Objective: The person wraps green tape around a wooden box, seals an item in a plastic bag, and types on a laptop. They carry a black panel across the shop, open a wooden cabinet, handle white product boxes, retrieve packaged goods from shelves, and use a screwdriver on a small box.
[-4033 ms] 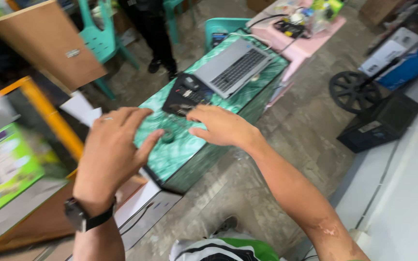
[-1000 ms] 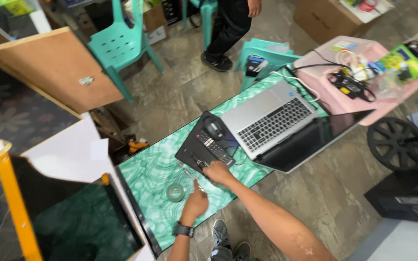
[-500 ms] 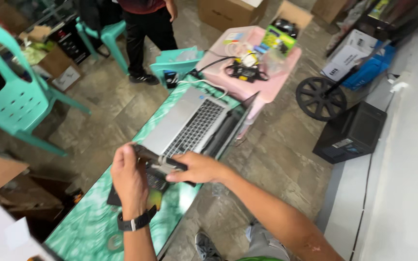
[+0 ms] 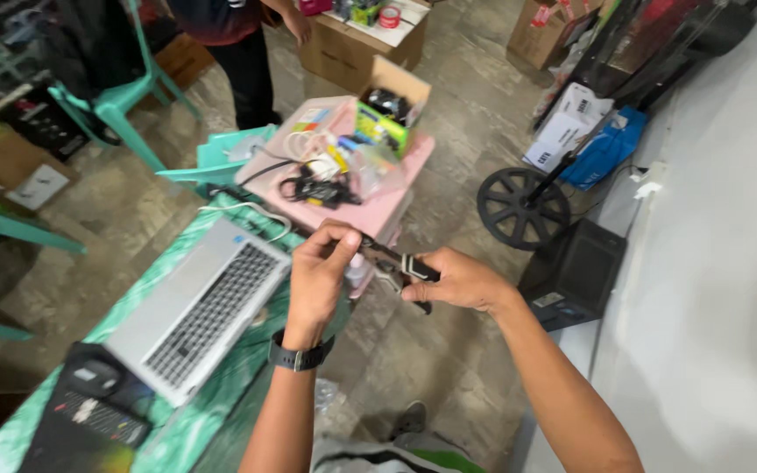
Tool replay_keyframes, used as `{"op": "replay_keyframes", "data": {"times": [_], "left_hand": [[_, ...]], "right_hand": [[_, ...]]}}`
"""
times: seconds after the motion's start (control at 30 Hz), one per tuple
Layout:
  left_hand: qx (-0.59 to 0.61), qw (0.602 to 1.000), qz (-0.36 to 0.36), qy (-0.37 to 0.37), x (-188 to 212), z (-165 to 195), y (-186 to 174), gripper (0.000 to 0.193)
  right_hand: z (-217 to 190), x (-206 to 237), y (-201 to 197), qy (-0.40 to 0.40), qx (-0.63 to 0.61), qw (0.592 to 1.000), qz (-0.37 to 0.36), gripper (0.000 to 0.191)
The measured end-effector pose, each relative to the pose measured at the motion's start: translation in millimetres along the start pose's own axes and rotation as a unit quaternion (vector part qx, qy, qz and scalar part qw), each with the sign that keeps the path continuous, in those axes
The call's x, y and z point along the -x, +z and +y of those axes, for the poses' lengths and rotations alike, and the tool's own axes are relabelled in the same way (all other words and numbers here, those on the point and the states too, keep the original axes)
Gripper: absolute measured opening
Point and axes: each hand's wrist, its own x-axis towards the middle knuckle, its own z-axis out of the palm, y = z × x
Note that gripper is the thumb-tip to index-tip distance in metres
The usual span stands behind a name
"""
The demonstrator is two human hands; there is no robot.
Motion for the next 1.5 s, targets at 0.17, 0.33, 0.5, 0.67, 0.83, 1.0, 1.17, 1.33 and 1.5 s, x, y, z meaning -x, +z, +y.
{"op": "replay_keyframes", "data": {"times": [0.17, 0.33, 0.5, 0.67, 0.83, 1.0, 1.17, 1.33, 1.5], "left_hand": [[0.016, 0.999, -0.049, 0.015, -55, -26, 71, 0.013], [-0.013, 0.998, -0.064, -0.005, -116, -53, 123, 0.015], [0.001, 0.996, -0.091, 0.027, -198, -100, 177, 0.014], [-0.017, 0.994, -0.100, 0.036, -304, -138, 242, 0.018], [-0.066, 0.985, -0.124, 0.099, -390, -155, 292, 0.019], [-0.141, 0.974, -0.127, 0.124, -469, -173, 324, 0.014], [-0.209, 0.953, -0.132, 0.173, -529, -200, 338, 0.010], [-0.240, 0.941, -0.131, 0.199, -590, -228, 326, 0.008], [-0.229, 0.960, -0.104, 0.126, -636, -240, 285, 0.010]], "right_hand": [[27, 9, -69, 0.022, 0.009, 0.997, 0.069, 0.034], [66, -5, -128, 0.030, -0.065, 0.994, 0.085, 0.030], [116, -36, -206, -0.038, -0.092, 0.991, 0.092, 0.020], [162, -84, -300, -0.042, -0.120, 0.984, 0.125, 0.017], [213, -128, -384, 0.017, -0.119, 0.976, 0.179, 0.012], [240, -196, -441, 0.024, -0.106, 0.960, 0.260, 0.012], [230, -276, -492, -0.192, -0.171, 0.940, 0.226, 0.030], [258, -344, -544, -0.213, -0.095, 0.959, 0.158, 0.038], [310, -408, -571, 0.047, 0.010, 0.992, 0.118, 0.064]]}}
